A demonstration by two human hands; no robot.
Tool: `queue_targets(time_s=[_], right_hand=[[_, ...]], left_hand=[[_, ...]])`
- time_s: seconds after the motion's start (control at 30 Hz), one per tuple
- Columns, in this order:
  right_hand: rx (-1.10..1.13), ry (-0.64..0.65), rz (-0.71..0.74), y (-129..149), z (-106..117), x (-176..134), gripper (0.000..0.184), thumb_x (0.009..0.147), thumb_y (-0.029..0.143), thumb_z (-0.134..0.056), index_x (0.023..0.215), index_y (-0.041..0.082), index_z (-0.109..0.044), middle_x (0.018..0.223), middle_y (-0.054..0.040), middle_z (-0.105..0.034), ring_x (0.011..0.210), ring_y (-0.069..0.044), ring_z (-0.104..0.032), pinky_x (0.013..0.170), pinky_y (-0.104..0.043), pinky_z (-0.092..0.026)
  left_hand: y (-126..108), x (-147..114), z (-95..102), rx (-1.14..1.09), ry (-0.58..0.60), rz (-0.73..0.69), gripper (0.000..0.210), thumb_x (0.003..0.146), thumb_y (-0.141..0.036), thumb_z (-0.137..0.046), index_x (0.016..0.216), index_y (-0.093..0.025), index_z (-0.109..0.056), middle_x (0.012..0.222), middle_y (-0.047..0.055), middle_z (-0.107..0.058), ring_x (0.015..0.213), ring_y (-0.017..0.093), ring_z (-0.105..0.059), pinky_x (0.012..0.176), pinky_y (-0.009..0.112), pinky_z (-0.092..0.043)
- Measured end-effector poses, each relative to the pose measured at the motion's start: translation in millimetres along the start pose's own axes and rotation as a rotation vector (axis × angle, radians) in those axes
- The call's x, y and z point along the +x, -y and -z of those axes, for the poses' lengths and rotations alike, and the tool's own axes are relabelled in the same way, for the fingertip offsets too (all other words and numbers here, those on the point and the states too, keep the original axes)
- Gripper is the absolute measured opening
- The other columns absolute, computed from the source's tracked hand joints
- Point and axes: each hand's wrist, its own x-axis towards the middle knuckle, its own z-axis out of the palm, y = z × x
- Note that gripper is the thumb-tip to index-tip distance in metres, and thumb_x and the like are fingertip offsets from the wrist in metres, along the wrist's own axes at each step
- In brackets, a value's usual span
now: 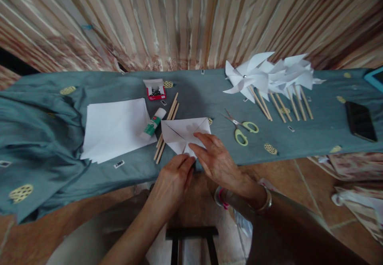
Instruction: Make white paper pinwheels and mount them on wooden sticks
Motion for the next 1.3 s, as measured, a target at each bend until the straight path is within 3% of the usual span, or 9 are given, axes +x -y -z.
queue_targets(time_s=[0.63, 1.3], right_hand=[[-0.097, -0.024, 0.013, 8.0, 2.8, 5.5, 0.029, 0.093, 0.013, -0.043, 0.115, 0.012, -0.062, 0.133, -0.0169, -0.055, 0.116, -0.030, -0.047, 0.091, -0.044, -0.048], [0.054, -0.009, 0.011, 9.1, -10.7, 10.9, 0.038, 0.088, 0.006, -0.040, 0.121, 0.010, -0.059, 0.142, -0.0174, -0.050, 0.129, -0.030, -0.042, 0.104, -0.050, -0.041]], left_hand=[[-0.2, 1.2, 3.7, -0.016, 0.056, 0.032, 0.021, 0.089, -0.009, -0.050, 0.105, -0.014, -0.063, 0.098, 0.008, -0.068, 0.088, 0.018, -0.069, 0.082, 0.031, -0.059], [1.8, 5.9, 5.2, -0.041, 0.074, 0.038, 0.020, 0.088, -0.008, -0.049, 0.100, -0.015, -0.062, 0.095, 0.008, -0.067, 0.085, 0.018, -0.068, 0.079, 0.031, -0.059]])
